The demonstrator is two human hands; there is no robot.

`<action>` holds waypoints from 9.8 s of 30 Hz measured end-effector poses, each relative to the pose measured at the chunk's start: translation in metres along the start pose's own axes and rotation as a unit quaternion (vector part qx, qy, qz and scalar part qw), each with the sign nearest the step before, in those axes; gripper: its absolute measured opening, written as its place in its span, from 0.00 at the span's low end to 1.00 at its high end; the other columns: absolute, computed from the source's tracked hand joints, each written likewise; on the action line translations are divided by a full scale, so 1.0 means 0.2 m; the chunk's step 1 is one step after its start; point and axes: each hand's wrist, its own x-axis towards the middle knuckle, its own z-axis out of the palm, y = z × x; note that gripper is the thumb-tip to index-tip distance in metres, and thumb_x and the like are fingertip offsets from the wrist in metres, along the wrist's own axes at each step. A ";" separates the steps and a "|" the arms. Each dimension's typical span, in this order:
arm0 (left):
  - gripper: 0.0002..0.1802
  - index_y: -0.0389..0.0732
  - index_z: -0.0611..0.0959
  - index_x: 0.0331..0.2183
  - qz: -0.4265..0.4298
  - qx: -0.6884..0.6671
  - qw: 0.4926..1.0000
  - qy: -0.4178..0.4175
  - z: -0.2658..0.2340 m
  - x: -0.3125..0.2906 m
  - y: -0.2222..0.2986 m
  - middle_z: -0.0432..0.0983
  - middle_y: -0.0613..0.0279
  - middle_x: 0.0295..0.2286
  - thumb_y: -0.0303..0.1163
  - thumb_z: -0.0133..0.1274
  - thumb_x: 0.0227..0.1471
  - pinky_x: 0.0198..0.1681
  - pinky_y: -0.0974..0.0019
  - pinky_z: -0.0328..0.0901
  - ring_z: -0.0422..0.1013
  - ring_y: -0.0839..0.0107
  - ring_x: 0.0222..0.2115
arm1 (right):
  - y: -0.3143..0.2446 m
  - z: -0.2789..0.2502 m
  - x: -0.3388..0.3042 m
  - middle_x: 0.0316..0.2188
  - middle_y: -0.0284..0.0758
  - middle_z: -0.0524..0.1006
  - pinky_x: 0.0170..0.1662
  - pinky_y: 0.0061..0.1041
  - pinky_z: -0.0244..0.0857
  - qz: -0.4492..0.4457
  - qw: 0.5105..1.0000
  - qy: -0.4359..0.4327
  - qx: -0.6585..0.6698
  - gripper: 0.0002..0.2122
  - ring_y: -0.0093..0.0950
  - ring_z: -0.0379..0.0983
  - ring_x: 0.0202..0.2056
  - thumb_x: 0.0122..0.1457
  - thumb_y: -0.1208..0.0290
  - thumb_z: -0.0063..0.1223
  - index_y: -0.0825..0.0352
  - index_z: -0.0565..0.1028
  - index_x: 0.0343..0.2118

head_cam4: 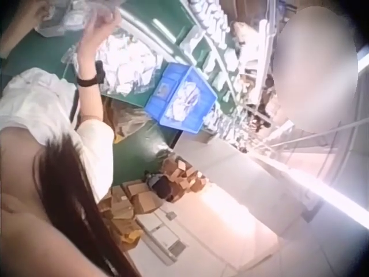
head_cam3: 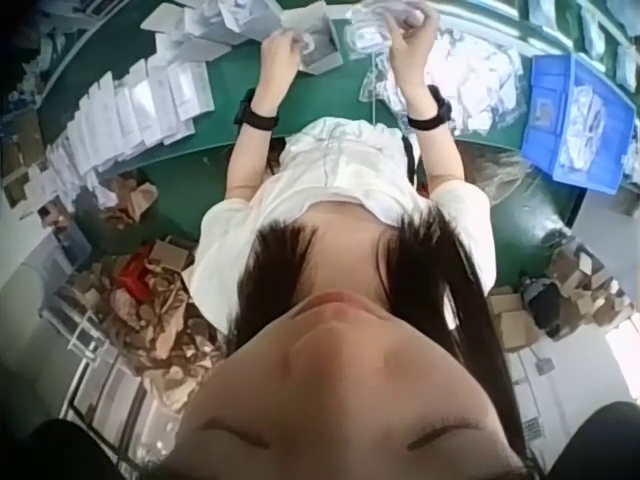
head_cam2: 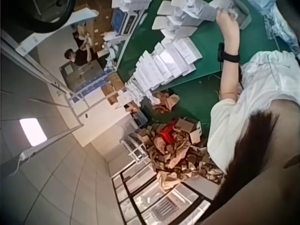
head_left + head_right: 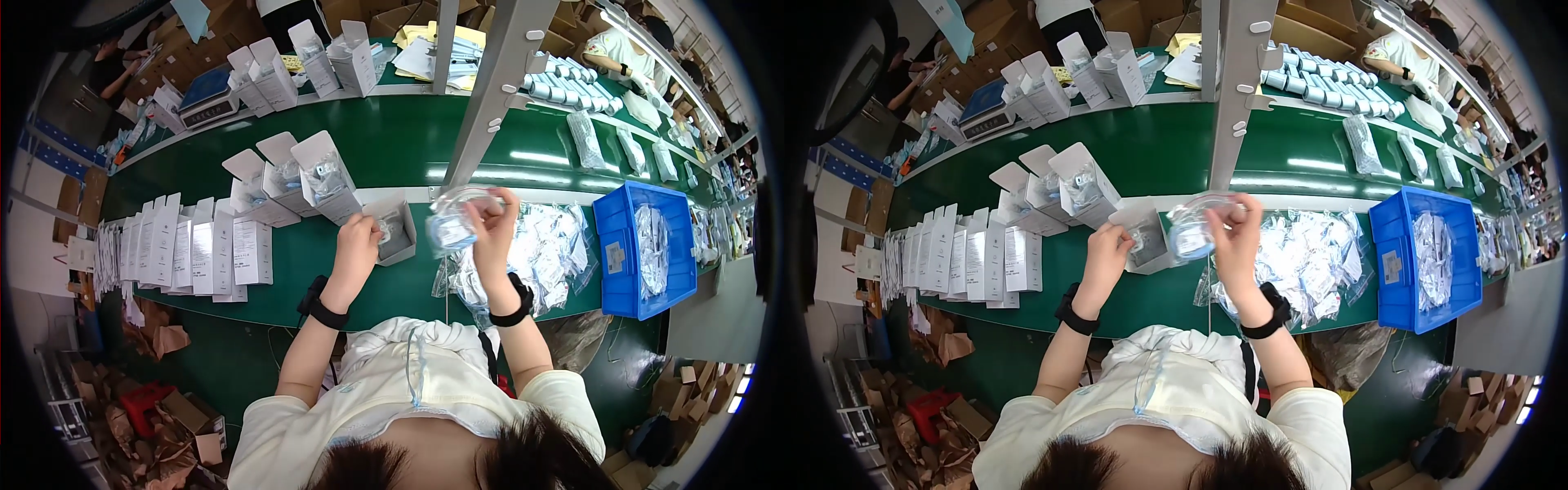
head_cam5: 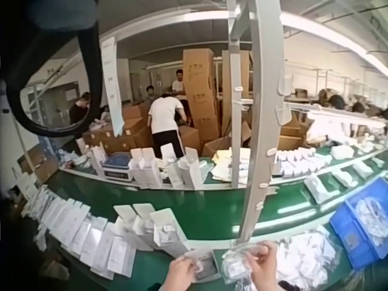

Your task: Packing electronic components into white cardboard boxes and organizing them on an assembly line.

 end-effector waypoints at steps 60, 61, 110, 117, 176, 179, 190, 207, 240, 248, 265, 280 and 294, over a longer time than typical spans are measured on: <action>0.54 0.41 0.46 0.54 0.192 -0.247 0.940 -0.133 0.06 -0.11 0.25 0.47 0.46 0.50 0.32 0.64 0.30 0.50 0.56 0.52 0.54 0.54 0.48 | 0.14 -0.36 -0.19 0.51 0.42 0.59 0.53 0.32 0.49 0.193 0.924 -0.314 0.101 0.38 0.32 0.55 0.52 0.43 0.53 0.58 0.69 0.53 0.53; 0.53 0.43 0.47 0.54 0.172 -0.303 0.920 -0.181 0.07 -0.06 0.32 0.47 0.47 0.50 0.32 0.64 0.31 0.50 0.57 0.52 0.55 0.54 0.47 | 0.15 -0.41 -0.16 0.50 0.43 0.60 0.53 0.31 0.50 0.199 0.906 -0.369 0.059 0.37 0.33 0.56 0.52 0.43 0.53 0.57 0.70 0.55 0.52; 0.35 0.41 0.56 0.35 0.033 -0.213 0.974 0.075 0.37 -0.06 -0.08 0.54 0.39 0.47 0.28 0.64 0.30 0.46 0.57 0.58 0.58 0.48 0.48 | 0.31 -0.55 0.77 0.36 0.42 0.67 0.40 0.29 0.64 0.011 0.971 -0.026 -0.237 0.36 0.34 0.67 0.37 0.40 0.81 0.54 0.55 0.50 0.52; 0.36 0.40 0.54 0.34 0.027 -0.153 0.982 0.103 0.41 -0.08 -0.03 0.58 0.48 0.39 0.29 0.65 0.29 0.40 0.59 0.60 0.62 0.56 0.39 | -0.01 0.08 0.19 0.44 0.37 0.60 0.47 0.29 0.58 0.040 0.969 0.158 0.184 0.32 0.30 0.59 0.45 0.44 0.82 0.54 0.61 0.49 0.50; 0.05 0.31 0.70 0.22 0.064 0.015 0.998 0.004 0.09 0.00 0.08 0.67 0.51 0.25 0.18 0.50 0.38 0.27 0.59 0.62 0.66 0.52 0.25 | -0.06 -0.17 0.03 0.29 0.34 0.72 0.34 0.23 0.64 -0.208 0.926 -0.251 -0.193 0.10 0.25 0.69 0.31 0.40 0.81 0.57 0.67 0.71 0.28; 0.04 0.30 0.69 0.23 0.069 -0.010 0.997 0.014 0.08 0.02 0.11 0.66 0.50 0.25 0.17 0.48 0.39 0.27 0.59 0.62 0.67 0.51 0.26 | 0.03 -0.04 0.04 0.29 0.35 0.70 0.34 0.25 0.63 -0.340 0.777 -0.439 -0.297 0.11 0.29 0.68 0.31 0.38 0.75 0.57 0.66 0.71 0.28; 0.07 0.32 0.70 0.21 0.042 -0.118 0.985 0.122 0.14 -0.02 0.00 0.68 0.56 0.25 0.18 0.53 0.35 0.27 0.66 0.62 0.67 0.59 0.24 | -0.08 0.08 0.05 0.28 0.33 0.66 0.30 0.28 0.63 -0.279 0.705 -0.458 -0.464 0.12 0.32 0.67 0.30 0.39 0.69 0.57 0.63 0.67 0.27; 0.06 0.34 0.72 0.22 -0.024 -0.249 0.962 0.106 0.19 -0.04 -0.07 0.68 0.57 0.23 0.22 0.53 0.38 0.25 0.66 0.61 0.67 0.63 0.24 | -0.01 0.10 -0.05 0.31 0.35 0.67 0.40 0.33 0.62 -0.209 0.656 -0.555 -0.467 0.15 0.38 0.68 0.35 0.40 0.66 0.57 0.67 0.70 0.31; 0.45 0.51 0.48 0.56 0.007 0.229 0.944 0.239 -0.92 -0.44 0.05 0.44 0.48 0.54 0.28 0.54 0.40 0.52 0.45 0.46 0.44 0.47 0.54 | 0.38 0.36 -0.24 0.57 0.41 0.44 0.57 0.30 0.43 0.103 0.895 -0.429 0.058 0.48 0.35 0.42 0.58 0.36 0.66 0.65 0.63 0.42 0.58; 0.55 0.44 0.45 0.55 0.238 0.023 0.963 -0.128 -0.10 -0.15 0.49 0.49 0.49 0.50 0.37 0.63 0.31 0.47 0.53 0.52 0.52 0.49 0.44 | -0.02 -0.27 -0.05 0.53 0.37 0.57 0.55 0.30 0.49 0.282 0.874 -0.377 0.120 0.42 0.30 0.53 0.54 0.37 0.60 0.64 0.64 0.52 0.55; 0.41 0.47 0.61 0.47 0.061 -0.127 0.967 -0.214 0.15 0.03 0.20 0.52 0.52 0.45 0.30 0.64 0.29 0.47 0.59 0.56 0.57 0.55 0.46 | 0.92 -1.18 1.36 0.46 0.46 0.63 0.48 0.36 0.58 0.114 0.690 0.107 -0.707 0.33 0.47 0.58 0.48 0.37 0.61 0.61 0.58 0.60 0.50; 0.36 0.44 0.60 0.44 0.136 -0.106 0.983 -0.059 0.29 0.05 0.07 0.51 0.45 0.45 0.26 0.60 0.31 0.46 0.57 0.57 0.55 0.50 0.46 | 0.85 -0.90 1.02 0.48 0.46 0.62 0.42 0.34 0.64 0.211 0.695 -0.242 -0.643 0.44 0.39 0.68 0.40 0.35 0.69 0.60 0.56 0.45 0.57; 0.36 0.40 0.55 0.36 0.081 -0.151 0.982 0.080 0.47 -0.15 -0.04 0.54 0.39 0.46 0.26 0.63 0.29 0.45 0.55 0.58 0.59 0.46 0.45 | 0.16 0.06 0.02 0.47 0.39 0.58 0.50 0.36 0.54 -0.016 0.994 0.104 0.004 0.27 0.38 0.57 0.49 0.43 0.79 0.56 0.63 0.58 0.47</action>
